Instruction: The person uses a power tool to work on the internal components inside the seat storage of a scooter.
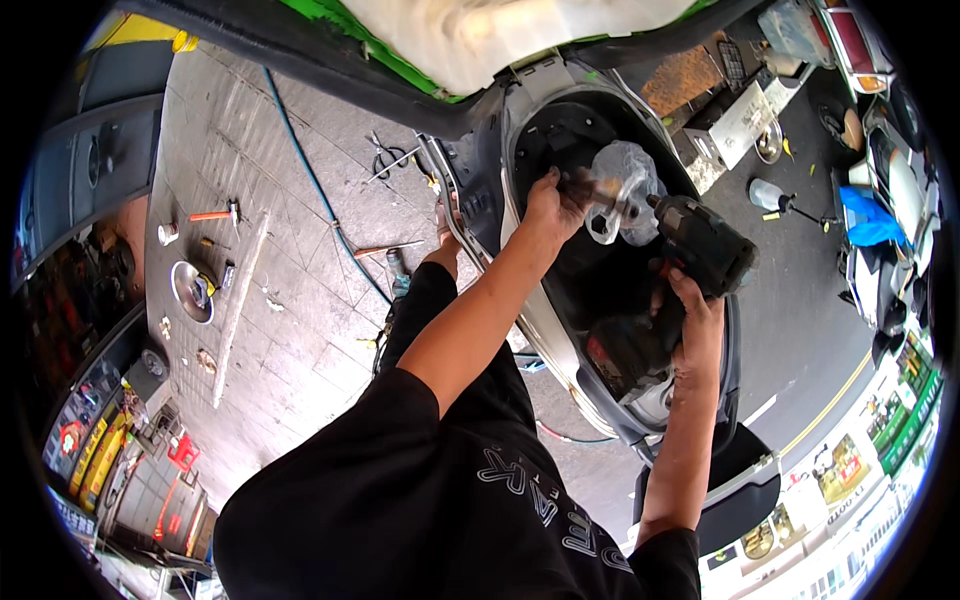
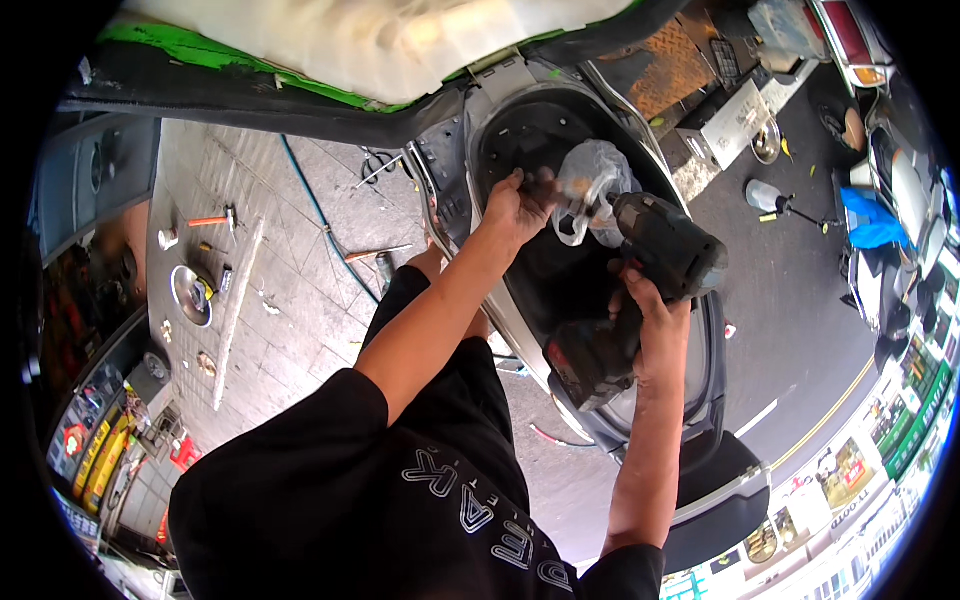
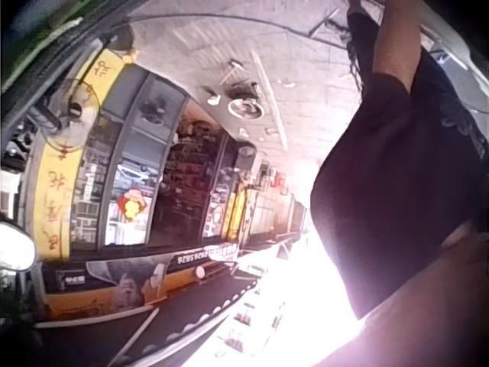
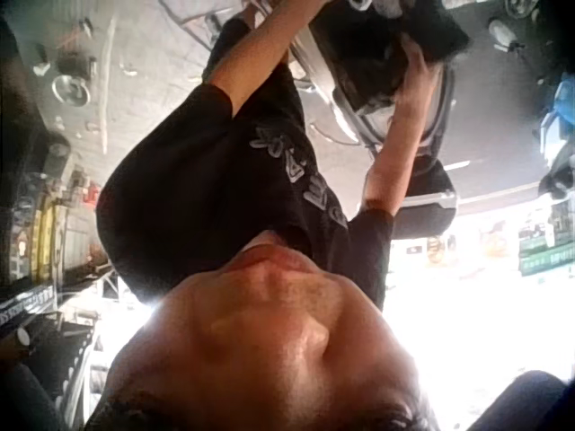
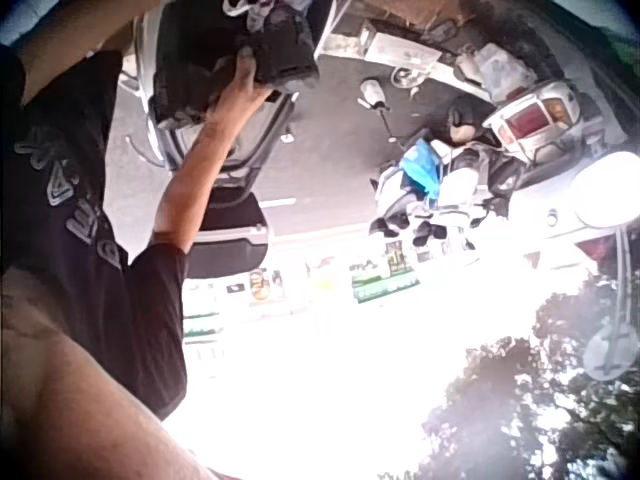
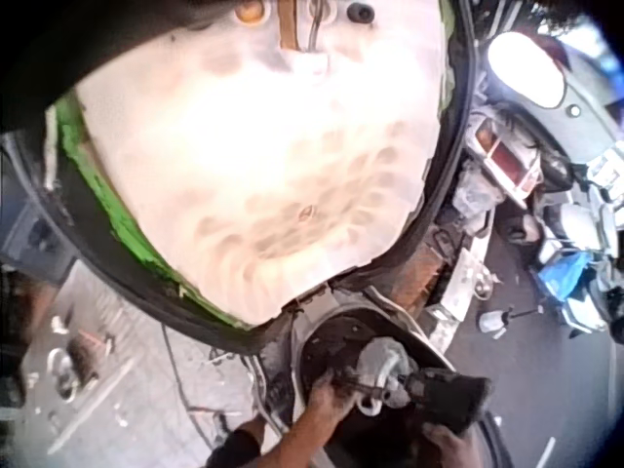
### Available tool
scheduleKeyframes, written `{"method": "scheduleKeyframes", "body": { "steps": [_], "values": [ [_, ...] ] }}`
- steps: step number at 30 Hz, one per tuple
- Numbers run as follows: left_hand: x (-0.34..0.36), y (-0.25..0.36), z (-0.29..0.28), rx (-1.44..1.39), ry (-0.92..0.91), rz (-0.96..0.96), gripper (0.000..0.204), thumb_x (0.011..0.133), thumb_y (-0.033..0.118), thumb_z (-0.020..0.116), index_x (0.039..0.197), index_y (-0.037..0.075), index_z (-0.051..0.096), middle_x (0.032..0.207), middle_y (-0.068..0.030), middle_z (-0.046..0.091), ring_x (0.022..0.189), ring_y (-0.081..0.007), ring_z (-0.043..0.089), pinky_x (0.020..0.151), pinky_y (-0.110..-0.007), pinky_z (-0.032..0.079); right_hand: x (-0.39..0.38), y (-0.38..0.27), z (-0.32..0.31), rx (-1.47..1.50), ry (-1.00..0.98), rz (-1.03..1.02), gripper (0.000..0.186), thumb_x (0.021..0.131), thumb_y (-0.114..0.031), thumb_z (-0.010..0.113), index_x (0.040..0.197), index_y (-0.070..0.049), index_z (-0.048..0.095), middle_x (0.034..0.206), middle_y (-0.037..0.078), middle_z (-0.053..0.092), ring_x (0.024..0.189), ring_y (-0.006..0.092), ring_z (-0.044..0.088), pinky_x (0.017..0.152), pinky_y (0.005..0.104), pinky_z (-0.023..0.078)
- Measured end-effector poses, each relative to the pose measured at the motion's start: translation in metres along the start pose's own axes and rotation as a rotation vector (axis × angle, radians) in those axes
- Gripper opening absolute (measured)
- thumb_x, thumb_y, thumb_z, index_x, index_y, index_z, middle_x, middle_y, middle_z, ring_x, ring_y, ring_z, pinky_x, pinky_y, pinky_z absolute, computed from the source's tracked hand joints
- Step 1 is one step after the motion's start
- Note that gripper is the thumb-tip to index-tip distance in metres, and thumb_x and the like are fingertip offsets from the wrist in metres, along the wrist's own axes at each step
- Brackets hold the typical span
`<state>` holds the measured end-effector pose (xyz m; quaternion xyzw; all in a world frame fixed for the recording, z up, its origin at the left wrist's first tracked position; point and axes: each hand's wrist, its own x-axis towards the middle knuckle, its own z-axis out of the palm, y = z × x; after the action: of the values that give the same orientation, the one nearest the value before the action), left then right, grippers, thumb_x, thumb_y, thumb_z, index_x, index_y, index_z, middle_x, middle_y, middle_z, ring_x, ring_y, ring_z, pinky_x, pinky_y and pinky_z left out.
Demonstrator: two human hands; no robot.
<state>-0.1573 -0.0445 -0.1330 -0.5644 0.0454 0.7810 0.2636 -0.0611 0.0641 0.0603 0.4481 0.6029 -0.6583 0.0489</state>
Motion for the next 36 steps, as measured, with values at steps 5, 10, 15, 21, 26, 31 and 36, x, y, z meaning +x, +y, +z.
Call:
{"method": "scheduleKeyframes", "body": {
  "steps": [5,10,15,21,26,31,36],
  "values": [
    [0.018,0.007,-0.020,-0.189,-0.236,-0.215,0.040,0.098,0.034,0.032,0.072,0.007,0.043,0.058,-0.0001,0.042,0.045,-0.0098,0.042,0.042,-0.024,0.036,-0.029,0.007,0.003,0.018,-0.094,0.077,0.029,0.079,-0.006,0.061,0.107,0.000,0.056,0.090,0.009,0.064,0.060,0.0141,0.056,0.053,0.0252,0.045],
    [0.011,0.022,-0.023,-0.356,-0.270,-0.278,0.037,0.094,0.030,0.035,0.065,0.007,0.042,0.054,0.0007,0.040,0.040,-0.0102,0.040,0.039,-0.024,0.034,-0.053,0.016,0.007,-0.048,-0.125,-0.007,0.036,0.078,-0.009,0.064,0.111,-0.001,0.054,0.092,0.008,0.063,0.064,0.0121,0.055,0.056,0.0246,0.045],
    [-0.001,0.018,-0.021,-0.474,-0.295,-0.378,0.045,0.097,0.038,0.032,0.063,0.009,0.040,0.052,0.0024,0.038,0.040,-0.0100,0.038,0.038,-0.023,0.033,-0.055,0.013,0.016,-0.292,-0.120,-0.049,0.032,0.077,-0.008,0.064,0.107,0.001,0.057,0.092,0.007,0.063,0.073,0.0141,0.058,0.066,0.0269,0.047],
    [-0.010,0.024,-0.021,-0.495,-0.329,-0.339,0.041,0.097,0.036,0.036,0.067,0.008,0.042,0.054,0.0011,0.041,0.041,-0.0096,0.039,0.039,-0.024,0.034,-0.052,0.008,0.034,-0.570,-0.169,-0.249,0.030,0.077,-0.011,0.066,0.103,0.003,0.060,0.088,0.016,0.066,0.080,0.0244,0.066,0.074,0.0318,0.048],
    [-0.025,0.018,-0.022,-0.271,-0.315,-0.334,0.035,0.095,0.032,0.041,0.071,0.007,0.045,0.060,-0.0014,0.047,0.053,-0.0158,0.047,0.058,-0.030,0.044,-0.038,0.009,0.053,-0.727,-0.205,-0.263,0.037,0.071,-0.009,0.069,0.104,0.003,0.057,0.085,0.021,0.065,0.082,0.0348,0.064,0.072,0.0360,0.049],
    [-0.029,0.038,-0.037,-0.007,-0.558,-0.256,0.031,0.094,0.032,0.043,0.080,0.007,0.054,0.077,-0.0074,0.056,0.078,-0.0265,0.058,0.078,-0.043,0.047,-0.004,0.032,0.065,-0.958,-0.208,-0.502,0.050,0.063,-0.008,0.074,0.105,0.002,0.050,0.081,0.021,0.063,0.079,0.0385,0.062,0.066,0.0419,0.049],
    [-0.015,0.060,-0.053,0.022,-0.567,-0.338,0.030,0.092,0.035,0.049,0.089,0.007,0.057,0.084,-0.0067,0.059,0.083,-0.0255,0.060,0.079,-0.040,0.049,0.004,0.039,0.085,-1.049,-0.171,-0.605,0.057,0.060,-0.008,0.073,0.111,0.005,0.052,0.088,0.022,0.063,0.078,0.0369,0.063,0.065,0.0394,0.051]
  ]
}}
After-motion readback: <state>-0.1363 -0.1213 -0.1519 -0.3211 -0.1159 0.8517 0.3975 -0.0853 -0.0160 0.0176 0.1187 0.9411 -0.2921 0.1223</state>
